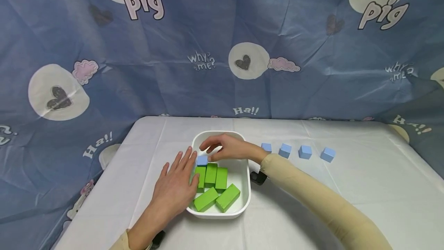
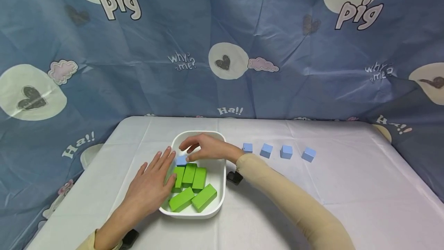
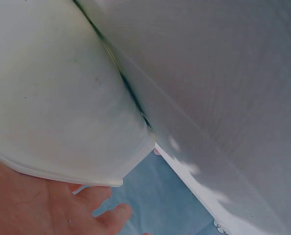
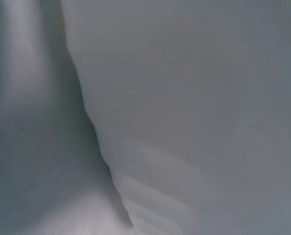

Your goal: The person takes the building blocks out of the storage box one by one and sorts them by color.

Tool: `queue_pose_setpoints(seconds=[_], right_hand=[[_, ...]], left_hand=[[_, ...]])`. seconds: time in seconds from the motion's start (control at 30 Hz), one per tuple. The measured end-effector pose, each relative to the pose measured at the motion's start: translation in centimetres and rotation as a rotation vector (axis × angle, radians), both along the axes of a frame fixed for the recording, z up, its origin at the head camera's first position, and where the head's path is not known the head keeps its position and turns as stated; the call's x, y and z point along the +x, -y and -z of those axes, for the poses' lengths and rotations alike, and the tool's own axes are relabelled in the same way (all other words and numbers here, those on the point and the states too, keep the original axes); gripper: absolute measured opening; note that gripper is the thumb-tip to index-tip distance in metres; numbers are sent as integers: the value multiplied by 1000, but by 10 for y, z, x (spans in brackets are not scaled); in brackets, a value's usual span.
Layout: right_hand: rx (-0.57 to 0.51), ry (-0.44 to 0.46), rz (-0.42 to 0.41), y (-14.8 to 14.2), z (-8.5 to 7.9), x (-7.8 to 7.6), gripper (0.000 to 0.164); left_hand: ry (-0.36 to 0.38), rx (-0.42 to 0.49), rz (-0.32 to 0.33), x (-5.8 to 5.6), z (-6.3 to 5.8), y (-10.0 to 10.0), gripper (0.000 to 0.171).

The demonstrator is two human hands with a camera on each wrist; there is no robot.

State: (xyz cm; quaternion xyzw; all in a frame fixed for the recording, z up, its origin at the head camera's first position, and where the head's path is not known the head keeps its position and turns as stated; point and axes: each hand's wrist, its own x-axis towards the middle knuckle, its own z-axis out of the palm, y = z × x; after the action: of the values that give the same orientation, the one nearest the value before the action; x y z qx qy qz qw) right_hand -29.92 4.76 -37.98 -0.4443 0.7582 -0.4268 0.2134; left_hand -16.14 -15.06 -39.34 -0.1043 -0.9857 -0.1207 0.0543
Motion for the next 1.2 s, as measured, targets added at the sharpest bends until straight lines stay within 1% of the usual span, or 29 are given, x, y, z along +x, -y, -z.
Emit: queue_pose_setpoints(seconds=[0.23, 0.33, 0.63, 0.73, 0.9, 1.07, 1.2], right_hand=[[59, -10, -53, 8, 6, -7, 42], [89, 21, -58, 10, 7, -7, 42], [141, 163, -24, 12, 8, -5, 43], [156, 203, -27, 12, 8, -5, 43], [176, 216, -27, 11, 7, -5, 43], [167, 247, -18, 12, 8, -5, 40], [162, 259, 15, 13, 7, -4, 36]], left_hand=[[-6, 3, -1, 0, -1, 0, 61], [-9, 0, 1, 0, -1, 0, 60], [-14, -2, -7, 0, -1, 0, 60], [-15, -4, -10, 0, 0, -1, 61], [-21, 0, -14, 0, 0, -1, 61], [-14, 3, -16, 0, 1, -1, 62], [-9, 1, -17, 0, 1, -1, 62]])
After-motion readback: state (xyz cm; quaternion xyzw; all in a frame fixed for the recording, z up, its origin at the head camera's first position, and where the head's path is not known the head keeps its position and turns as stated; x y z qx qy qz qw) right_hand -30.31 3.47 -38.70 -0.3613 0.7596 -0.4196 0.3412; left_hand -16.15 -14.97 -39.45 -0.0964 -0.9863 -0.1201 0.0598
